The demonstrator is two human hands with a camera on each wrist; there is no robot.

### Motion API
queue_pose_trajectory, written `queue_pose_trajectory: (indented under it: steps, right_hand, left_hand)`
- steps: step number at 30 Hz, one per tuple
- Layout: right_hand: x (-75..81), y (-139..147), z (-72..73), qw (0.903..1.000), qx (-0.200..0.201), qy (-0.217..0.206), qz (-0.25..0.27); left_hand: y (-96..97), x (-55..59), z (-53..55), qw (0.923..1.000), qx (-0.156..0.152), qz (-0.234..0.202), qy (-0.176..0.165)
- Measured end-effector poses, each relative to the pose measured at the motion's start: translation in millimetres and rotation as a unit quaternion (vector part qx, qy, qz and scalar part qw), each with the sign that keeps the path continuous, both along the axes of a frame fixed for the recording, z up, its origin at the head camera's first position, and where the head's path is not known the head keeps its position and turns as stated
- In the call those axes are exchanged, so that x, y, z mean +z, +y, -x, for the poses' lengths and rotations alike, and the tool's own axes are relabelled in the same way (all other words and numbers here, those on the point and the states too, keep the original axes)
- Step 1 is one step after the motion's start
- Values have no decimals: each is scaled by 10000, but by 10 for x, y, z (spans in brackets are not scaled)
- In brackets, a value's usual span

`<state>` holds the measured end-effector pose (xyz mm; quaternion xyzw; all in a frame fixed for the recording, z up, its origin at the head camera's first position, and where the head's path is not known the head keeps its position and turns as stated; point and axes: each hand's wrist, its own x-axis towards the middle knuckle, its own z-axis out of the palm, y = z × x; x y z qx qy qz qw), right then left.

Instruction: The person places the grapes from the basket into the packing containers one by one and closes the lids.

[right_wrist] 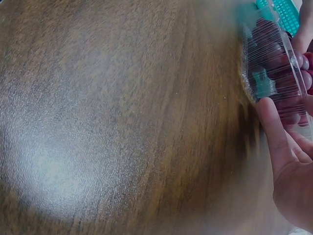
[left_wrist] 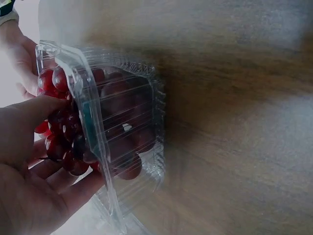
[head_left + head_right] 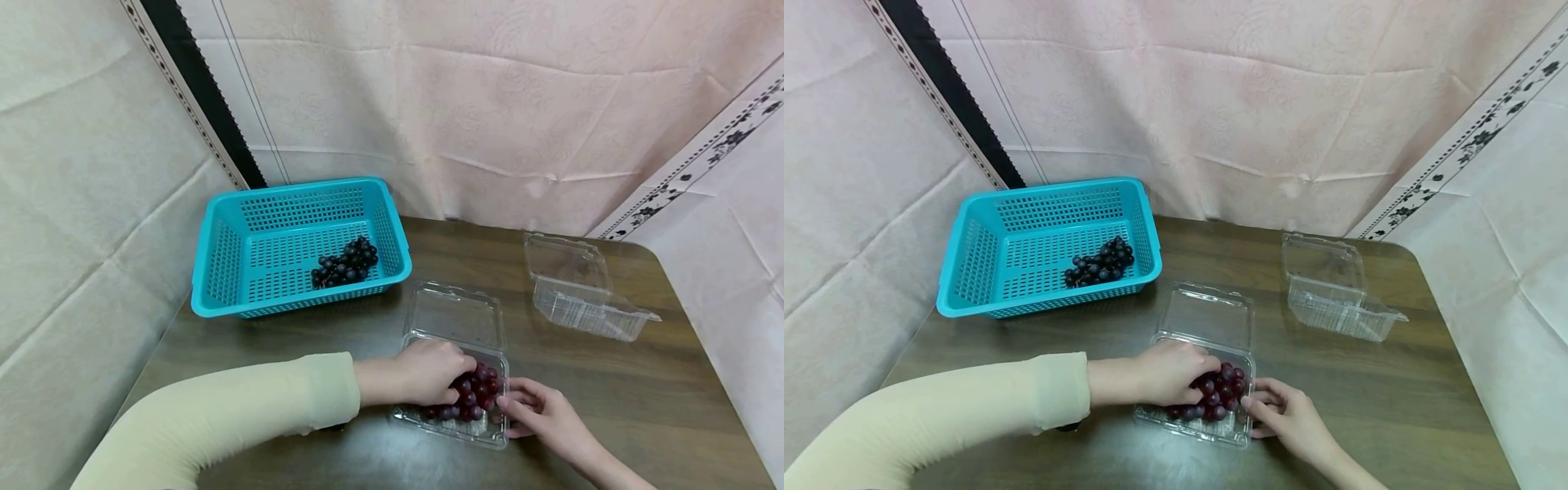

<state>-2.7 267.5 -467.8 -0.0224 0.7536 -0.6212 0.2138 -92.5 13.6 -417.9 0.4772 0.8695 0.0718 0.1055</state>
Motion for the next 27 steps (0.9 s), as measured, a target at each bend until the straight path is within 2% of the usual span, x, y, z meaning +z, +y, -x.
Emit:
queue_pose_trajectory:
  steps: [5,10,15,19,21,23,25,27]
  right_hand:
    - [9,-1,-1,10000,-4,57,-20]
    - [19,1,6,10000,-19,50,-59]
    - [16,8,3,10000,19,57,-31]
    - [15,12,3,10000,32,35,12]
    - [14,13,3,10000,13,26,1]
    - [12,14,3,10000,-5,24,-29]
    - [10,16,2,10000,-15,39,-59]
    - [10,18,1,10000,-6,54,-80]
  left_hand:
    - [-26,13,-12,10000,38,10,-61]
    - [-91,57,6,9993,83,-167,-325]
    - [-198,103,40,9955,190,-610,-699]
    - [-342,139,79,9876,370,-1233,-902]
    - [-426,150,107,9796,478,-1649,-1045]
    - [-511,164,136,9674,646,-2066,-1312]
    - [-591,168,160,9492,883,-2483,-1720]
    - [-668,156,174,9250,1174,-2871,-2195]
